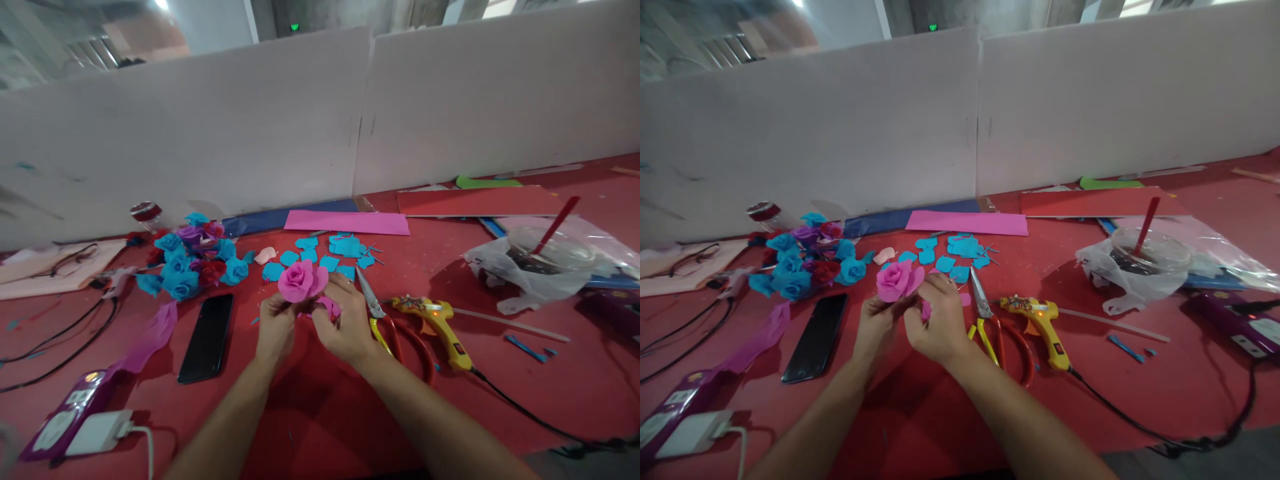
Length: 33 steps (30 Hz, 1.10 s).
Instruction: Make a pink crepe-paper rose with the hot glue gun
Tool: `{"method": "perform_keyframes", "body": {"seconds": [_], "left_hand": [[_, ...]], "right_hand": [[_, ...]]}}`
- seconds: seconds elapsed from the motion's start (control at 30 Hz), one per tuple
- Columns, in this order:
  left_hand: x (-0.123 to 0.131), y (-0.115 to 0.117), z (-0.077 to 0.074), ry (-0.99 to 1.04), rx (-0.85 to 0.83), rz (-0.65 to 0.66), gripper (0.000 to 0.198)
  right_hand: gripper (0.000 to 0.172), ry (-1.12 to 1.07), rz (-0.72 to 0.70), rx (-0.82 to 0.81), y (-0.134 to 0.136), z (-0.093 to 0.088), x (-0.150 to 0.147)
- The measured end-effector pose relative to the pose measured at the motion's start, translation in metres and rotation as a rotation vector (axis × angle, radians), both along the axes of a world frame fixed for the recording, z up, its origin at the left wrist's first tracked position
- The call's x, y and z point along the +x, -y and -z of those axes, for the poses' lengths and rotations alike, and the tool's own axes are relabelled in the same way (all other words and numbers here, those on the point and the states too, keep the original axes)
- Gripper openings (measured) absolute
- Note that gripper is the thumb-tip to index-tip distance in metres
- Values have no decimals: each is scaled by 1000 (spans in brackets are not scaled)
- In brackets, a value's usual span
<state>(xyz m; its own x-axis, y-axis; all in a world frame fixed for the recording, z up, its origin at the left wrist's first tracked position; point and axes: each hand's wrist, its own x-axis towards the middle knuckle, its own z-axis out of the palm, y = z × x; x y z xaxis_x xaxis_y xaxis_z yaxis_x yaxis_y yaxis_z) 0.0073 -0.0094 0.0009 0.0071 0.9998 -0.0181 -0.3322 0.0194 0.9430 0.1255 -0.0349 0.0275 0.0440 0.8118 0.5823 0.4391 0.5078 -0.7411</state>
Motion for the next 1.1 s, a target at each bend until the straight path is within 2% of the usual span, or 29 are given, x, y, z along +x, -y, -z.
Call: {"method": "perform_keyframes", "body": {"seconds": [0.13, 0.3, 0.47, 0.6, 0.77, 0.83, 1.1], "left_hand": [[-4, -2, 5, 43, -11, 31, 10], [-2, -4, 5, 93, -30, 49, 11], [0, -3, 3, 76, 11, 42, 12], [-3, -3, 3, -13, 47, 40, 4], [-5, -3, 3, -74, 80, 44, 4], [-6, -3, 5, -82, 88, 41, 3], [-11, -5, 17, -87, 120, 33, 12]], "right_hand": [[20, -207, 12, -136, -3, 1, 1], [12, -351, -11, -257, -10, 3, 1], [10, -295, -41, -256, -9, -1, 2], [6, -224, 4, -216, -9, -1, 3], [8, -180, 50, -198, -10, 1, 3], [3, -153, 56, -186, -10, 1, 3], [5, -80, 32, -132, -8, -3, 4]]}}
